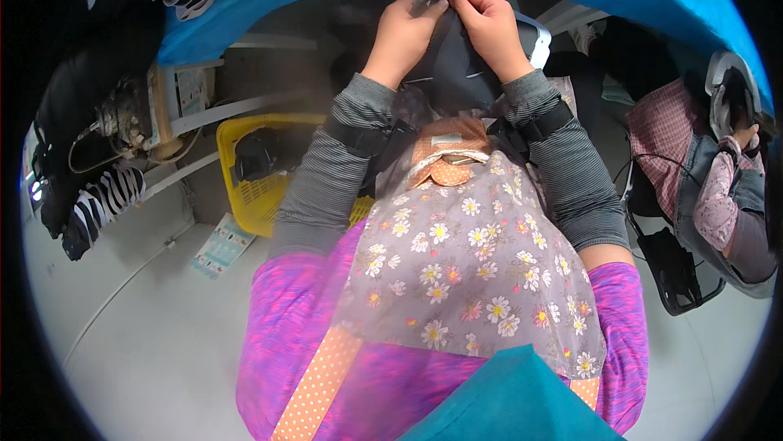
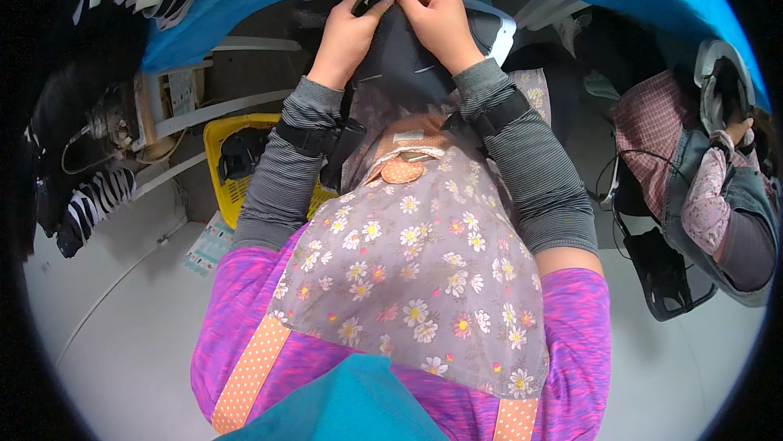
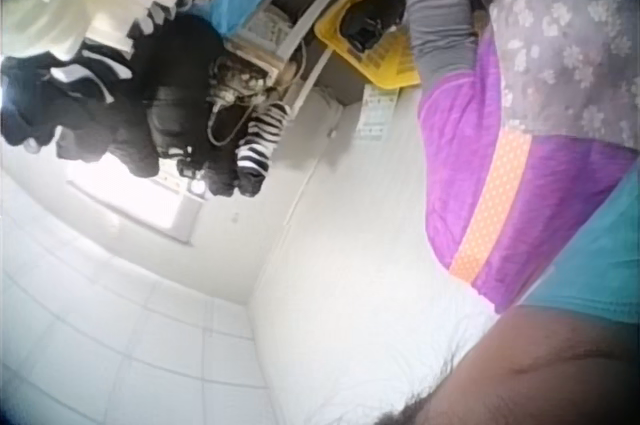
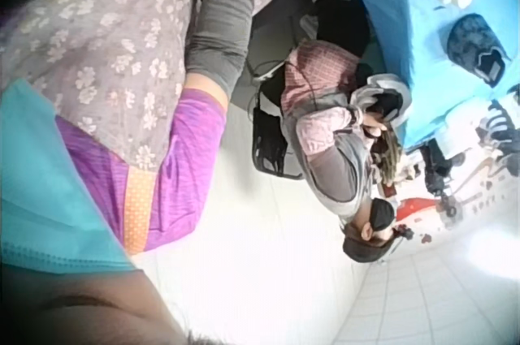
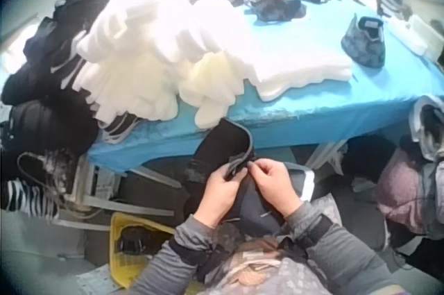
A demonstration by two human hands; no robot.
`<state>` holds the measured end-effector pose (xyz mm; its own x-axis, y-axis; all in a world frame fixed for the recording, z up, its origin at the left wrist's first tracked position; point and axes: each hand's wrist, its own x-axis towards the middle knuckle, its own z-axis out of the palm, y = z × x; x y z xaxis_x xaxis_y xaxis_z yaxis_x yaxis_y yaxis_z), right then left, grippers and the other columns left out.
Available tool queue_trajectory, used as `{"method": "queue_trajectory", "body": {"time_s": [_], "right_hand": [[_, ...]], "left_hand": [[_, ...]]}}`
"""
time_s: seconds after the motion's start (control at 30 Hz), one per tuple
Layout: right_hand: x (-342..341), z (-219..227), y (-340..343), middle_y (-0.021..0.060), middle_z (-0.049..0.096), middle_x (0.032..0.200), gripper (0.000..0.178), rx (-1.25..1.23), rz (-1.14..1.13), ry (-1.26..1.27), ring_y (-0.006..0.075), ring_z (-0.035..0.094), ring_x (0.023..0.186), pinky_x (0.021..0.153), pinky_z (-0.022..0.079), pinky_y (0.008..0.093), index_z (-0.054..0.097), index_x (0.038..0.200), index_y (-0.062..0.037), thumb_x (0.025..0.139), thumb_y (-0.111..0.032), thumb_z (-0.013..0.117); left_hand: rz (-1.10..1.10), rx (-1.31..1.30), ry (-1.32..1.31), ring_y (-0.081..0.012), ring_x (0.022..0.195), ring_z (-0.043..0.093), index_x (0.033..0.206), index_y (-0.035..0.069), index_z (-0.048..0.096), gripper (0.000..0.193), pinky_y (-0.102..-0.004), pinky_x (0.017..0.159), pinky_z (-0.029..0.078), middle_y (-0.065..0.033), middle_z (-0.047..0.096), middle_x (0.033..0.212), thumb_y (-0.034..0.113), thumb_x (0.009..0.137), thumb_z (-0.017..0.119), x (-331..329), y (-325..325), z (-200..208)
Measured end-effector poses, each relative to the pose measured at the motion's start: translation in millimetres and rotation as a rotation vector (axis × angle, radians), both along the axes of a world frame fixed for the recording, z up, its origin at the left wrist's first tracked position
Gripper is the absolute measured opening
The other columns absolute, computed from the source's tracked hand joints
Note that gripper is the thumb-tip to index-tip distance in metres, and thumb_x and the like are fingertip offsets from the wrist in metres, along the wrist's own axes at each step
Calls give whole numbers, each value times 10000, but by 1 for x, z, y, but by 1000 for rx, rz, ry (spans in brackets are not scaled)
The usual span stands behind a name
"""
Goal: Inserting foam padding and assembling internal components for shoe uppers at a manufacturing station.
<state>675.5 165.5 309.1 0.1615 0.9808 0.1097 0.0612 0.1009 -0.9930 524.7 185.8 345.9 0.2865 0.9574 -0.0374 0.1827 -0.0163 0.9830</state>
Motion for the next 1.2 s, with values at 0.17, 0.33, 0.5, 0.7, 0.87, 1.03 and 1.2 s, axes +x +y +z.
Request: {"method": "queue_trajectory", "body": {"time_s": [0.17, 0.33, 0.5, 0.7, 0.87, 1.03, 1.2], "right_hand": [[0, 14, -4, -2, 596, 644, 300, 19, -14, 11, 49, 494, 624, 570, 422, 248, 677, 876, 55, 938, -236, 642], [0, 13, -3, 114, 660, 699, 269, 187, -49, -149, 146, 582, 610, 586, 452, 285, 682, 905, 48, 915, -219, 656], [4, 10, 2, 102, 664, 707, 271, 80, 40, -110, 129, 589, 638, 606, 471, 272, 691, 933, 47, 919, -220, 652], [4, 11, 1, 107, 667, 710, 259, 79, 38, -109, 156, 592, 619, 589, 465, 281, 692, 919, 45, 914, -211, 652], [-2, 25, -6, 126, 631, 666, 198, 256, -53, -256, 270, 593, 646, 669, 461, 351, 709, 826, 2, 866, -189, 677], [-2, 27, -3, 104, 614, 651, 184, 300, -51, -388, 281, 568, 638, 718, 453, 370, 716, 807, -23, 856, -199, 689], [-1, 22, -1, 120, 626, 669, 204, 269, -37, -338, 291, 580, 656, 688, 459, 377, 714, 822, -8, 864, -204, 678]], "left_hand": [[-33, -29, 85, -96, 850, 605, 1098, -35, 669, 270, -250, 770, 483, -40, 705, 929, 183, 938, 666, -3, -4, 16], [23, 23, -2, -98, 821, 601, 1067, -37, 670, 241, -253, 747, 482, -48, 700, 905, 167, 939, 661, -6, -13, 10], [34, -35, -81, -95, 853, 594, 1082, -30, 664, 252, -244, 777, 478, -45, 694, 942, 182, 946, 662, -2, -8, -2], [45, -33, -114, -103, 873, 603, 1080, -22, 660, 241, -252, 790, 482, -41, 697, 969, 179, 946, 657, -1, -11, -1], [69, 88, -87, -125, 899, 634, 1102, -22, 651, 250, -278, 806, 498, -79, 707, 1014, 171, 944, 657, -7, -22, 4], [49, 37, -90, -152, 997, 626, 1154, -29, 623, 287, -288, 874, 479, -105, 691, 1093, 174, 953, 646, -11, -18, -6], [45, -40, -132, -155, 993, 616, 1144, -30, 622, 283, -285, 882, 472, -105, 686, 1085, 183, 958, 640, -6, -14, -13]]}}
